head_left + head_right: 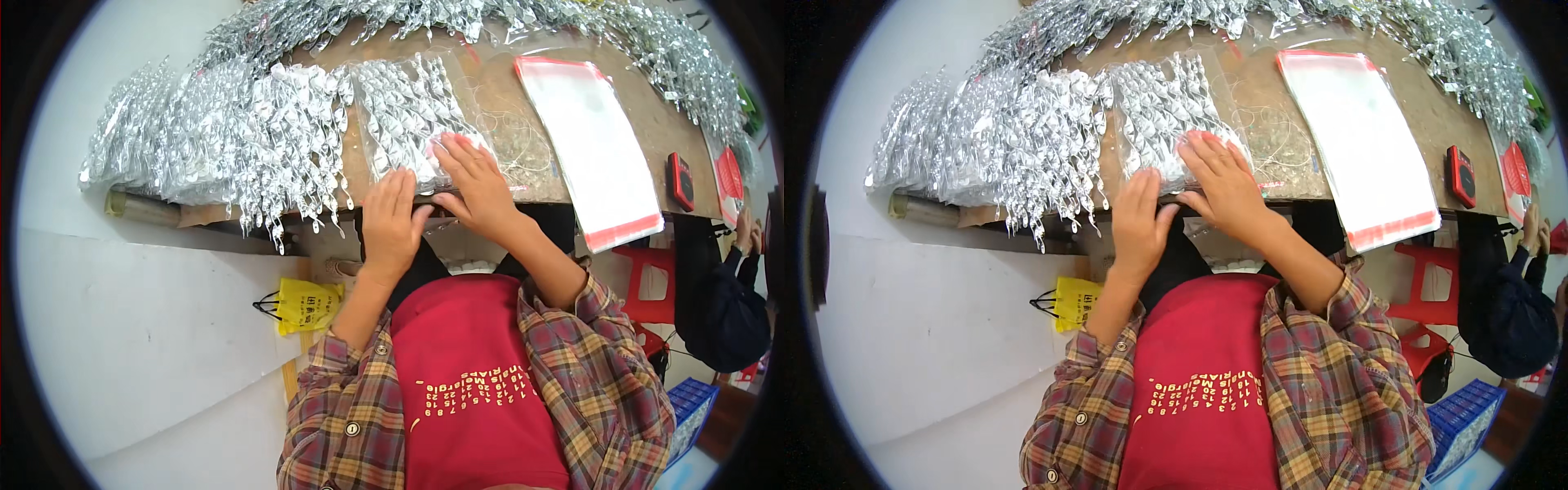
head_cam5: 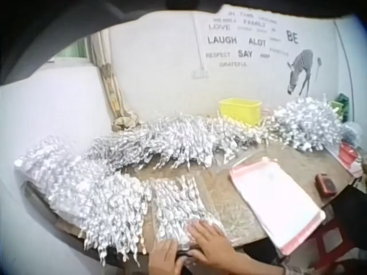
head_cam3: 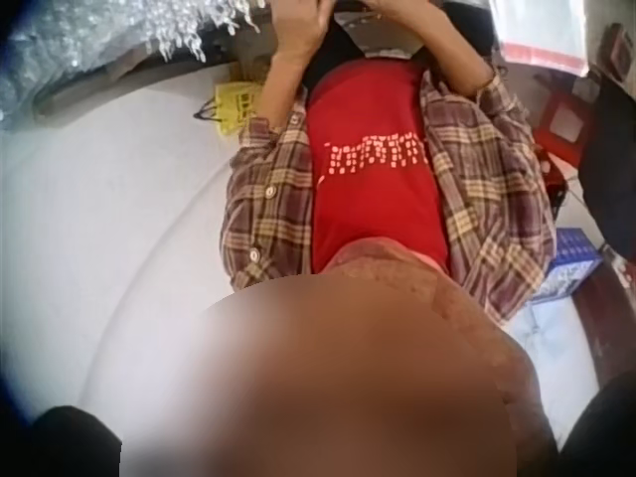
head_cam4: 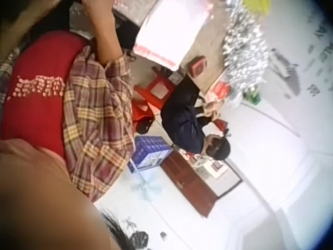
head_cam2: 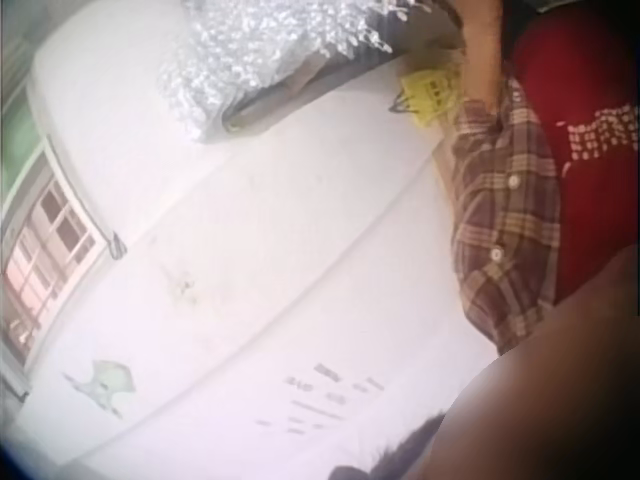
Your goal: Packaging silver fringe decorations into plastic bags.
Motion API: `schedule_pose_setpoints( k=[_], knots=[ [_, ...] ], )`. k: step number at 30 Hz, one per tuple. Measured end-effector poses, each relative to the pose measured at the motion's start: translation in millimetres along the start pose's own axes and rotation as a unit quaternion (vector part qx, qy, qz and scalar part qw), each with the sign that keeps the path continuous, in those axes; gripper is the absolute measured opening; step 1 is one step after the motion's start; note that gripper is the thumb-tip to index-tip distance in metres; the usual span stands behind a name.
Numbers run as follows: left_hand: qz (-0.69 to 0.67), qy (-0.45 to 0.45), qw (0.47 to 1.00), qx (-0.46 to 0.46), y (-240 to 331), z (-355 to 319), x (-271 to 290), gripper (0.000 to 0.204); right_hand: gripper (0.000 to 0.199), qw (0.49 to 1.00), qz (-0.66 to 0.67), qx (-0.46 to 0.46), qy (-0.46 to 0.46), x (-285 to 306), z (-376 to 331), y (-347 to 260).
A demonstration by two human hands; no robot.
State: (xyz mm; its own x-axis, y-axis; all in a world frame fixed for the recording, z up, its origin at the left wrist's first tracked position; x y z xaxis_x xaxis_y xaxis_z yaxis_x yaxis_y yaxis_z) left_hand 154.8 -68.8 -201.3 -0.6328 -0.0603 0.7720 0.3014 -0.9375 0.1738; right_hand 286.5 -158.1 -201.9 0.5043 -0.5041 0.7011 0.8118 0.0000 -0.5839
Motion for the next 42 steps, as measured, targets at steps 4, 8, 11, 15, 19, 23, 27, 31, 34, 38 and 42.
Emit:
schedule_pose_setpoints(
  k=[4,8,11,15,19,23,27,31,34,38,42],
  knots=[
    [0.020,-0.026,0.999,0.014,-0.6,-1.6,-13.7,0.060,0.072,0.995,-0.044,0.076,0.057,5.1,-29.8,-26.8],
    [0.040,-0.045,0.998,0.021,-9.5,-5.7,-19.1,0.062,0.079,0.998,-0.015,0.054,0.015,-7.0,-30.2,-21.0],
    [0.028,-0.061,0.997,0.025,-11.3,-4.7,-21.8,0.063,0.084,0.998,-0.035,0.021,0.045,-2.9,-24.8,0.9],
    [-0.004,-0.065,0.997,0.041,-14.8,-3.1,-22.2,0.064,0.082,0.995,-0.091,-0.003,0.039,-1.6,-24.4,20.1],
    [-0.017,-0.064,0.996,0.055,-17.2,-4.2,-23.1,0.066,0.083,0.997,-0.075,0.000,0.026,3.0,-14.7,24.6],
    [-0.010,-0.077,0.994,0.072,-17.5,-0.8,-21.0,0.070,0.082,0.996,-0.086,-0.032,0.010,1.7,-14.3,28.6],
    [-0.020,-0.091,0.993,0.075,-22.3,-2.7,-16.2,0.072,0.080,0.996,-0.074,-0.056,0.015,14.0,-17.0,34.9],
    [0.021,-0.096,0.993,0.061,-11.0,12.3,2.0,0.070,0.079,0.988,-0.131,-0.018,0.079,29.1,-8.6,21.7],
    [0.050,-0.081,0.995,0.009,0.4,23.5,-11.9,0.069,0.079,0.991,-0.125,0.034,0.023,6.8,3.6,-4.7],
    [0.002,-0.105,0.994,-0.013,-7.1,23.1,-33.4,0.074,0.081,0.996,-0.093,-0.007,-0.007,-1.0,0.2,25.6],
    [-0.010,-0.124,0.992,0.013,-8.2,18.5,-33.4,0.076,0.083,0.992,-0.109,-0.056,0.006,6.3,-16.4,49.4]
  ],
)
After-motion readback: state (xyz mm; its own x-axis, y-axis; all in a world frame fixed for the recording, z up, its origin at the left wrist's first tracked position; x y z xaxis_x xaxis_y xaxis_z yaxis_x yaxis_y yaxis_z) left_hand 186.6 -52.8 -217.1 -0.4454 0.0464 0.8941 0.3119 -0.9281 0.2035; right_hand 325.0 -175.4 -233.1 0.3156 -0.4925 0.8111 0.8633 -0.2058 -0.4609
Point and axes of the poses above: each hand's wrist, its own z-axis towards the middle knuckle, its own x-axis out of the back of the hand, y = z × x, the point moved 5 cm from there along z, towards the middle knuckle, and after that the axes turned 11 degrees about z, right-handed, at the moved point
